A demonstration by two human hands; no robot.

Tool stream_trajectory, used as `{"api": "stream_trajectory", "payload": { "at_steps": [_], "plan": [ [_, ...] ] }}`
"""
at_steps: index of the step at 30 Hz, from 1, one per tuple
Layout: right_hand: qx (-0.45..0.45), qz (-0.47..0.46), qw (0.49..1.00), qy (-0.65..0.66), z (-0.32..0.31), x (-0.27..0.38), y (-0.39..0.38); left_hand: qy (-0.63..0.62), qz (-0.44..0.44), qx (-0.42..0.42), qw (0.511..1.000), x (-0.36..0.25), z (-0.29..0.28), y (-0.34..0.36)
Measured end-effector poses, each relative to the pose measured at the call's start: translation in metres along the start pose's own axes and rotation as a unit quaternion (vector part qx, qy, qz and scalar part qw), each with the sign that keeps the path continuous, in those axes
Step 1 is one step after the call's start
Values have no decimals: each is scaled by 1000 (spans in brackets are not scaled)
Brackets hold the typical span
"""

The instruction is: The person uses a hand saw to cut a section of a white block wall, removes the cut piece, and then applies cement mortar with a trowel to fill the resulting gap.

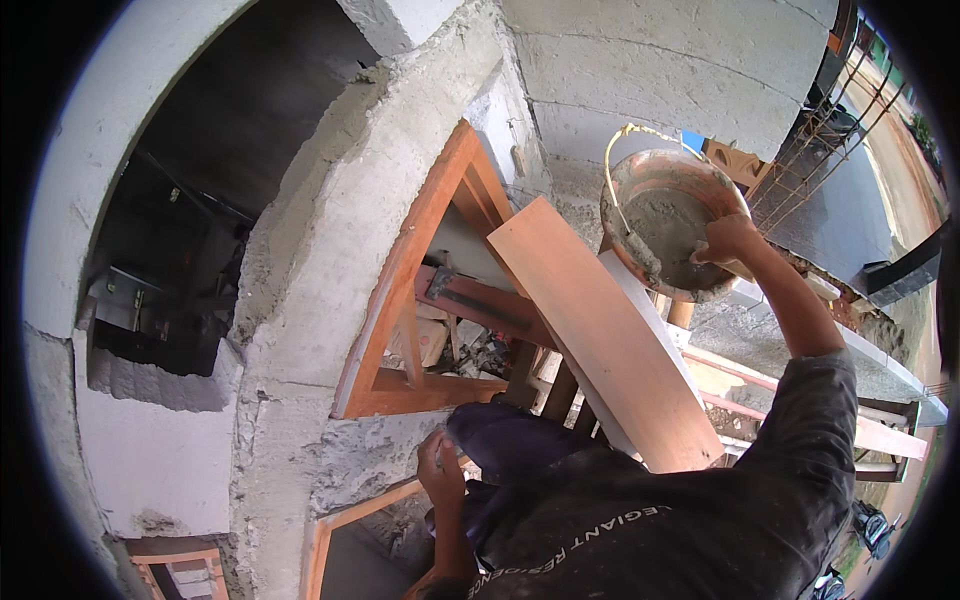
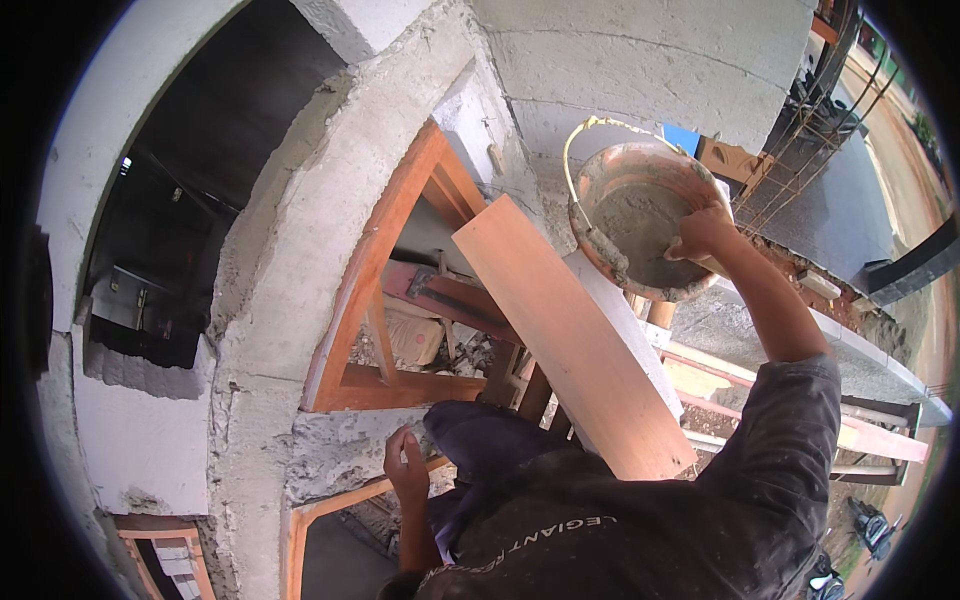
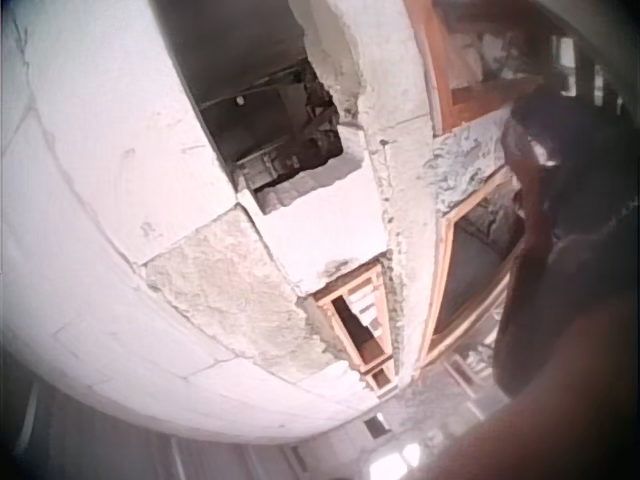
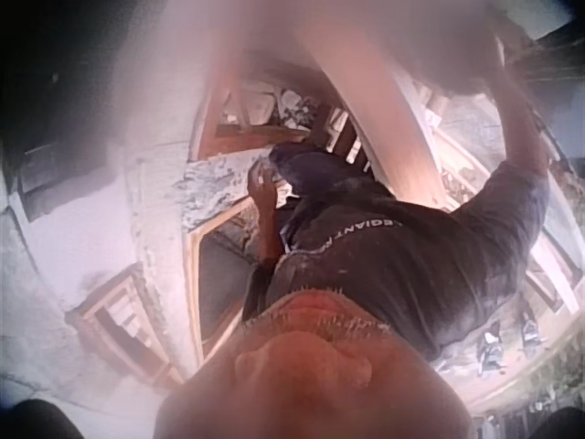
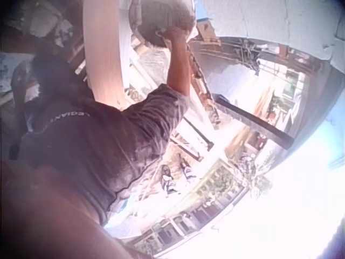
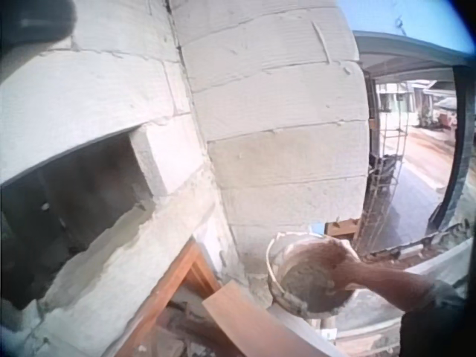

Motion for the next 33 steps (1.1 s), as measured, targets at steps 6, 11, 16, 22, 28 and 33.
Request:
{"api": "stream_trajectory", "payload": {
  "at_steps": [6,11,16,22,28,33],
  "plan": [
    [-1,33,999,-40,-17,-16,-5,-15,214,94,972,-99,75,63],
    [-105,89,986,-92,-61,-59,-7,-19,204,102,973,-95,75,52],
    [-84,106,986,-102,-23,-40,25,-22,127,125,984,-59,83,32],
    [-59,60,996,9,-1,-15,17,-49,-4,89,995,-7,58,13],
    [-1,12,999,47,9,-15,2,-74,-8,110,991,-7,81,17],
    [8,-26,987,159,-1,-31,-21,-66,39,131,988,-27,97,25]
  ]
}}
Point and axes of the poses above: each hand's wrist, its own y-axis towards the middle knuckle, its own z-axis out of the palm, x = y × z, the point moved 5 cm from there along y, towards the middle knuckle
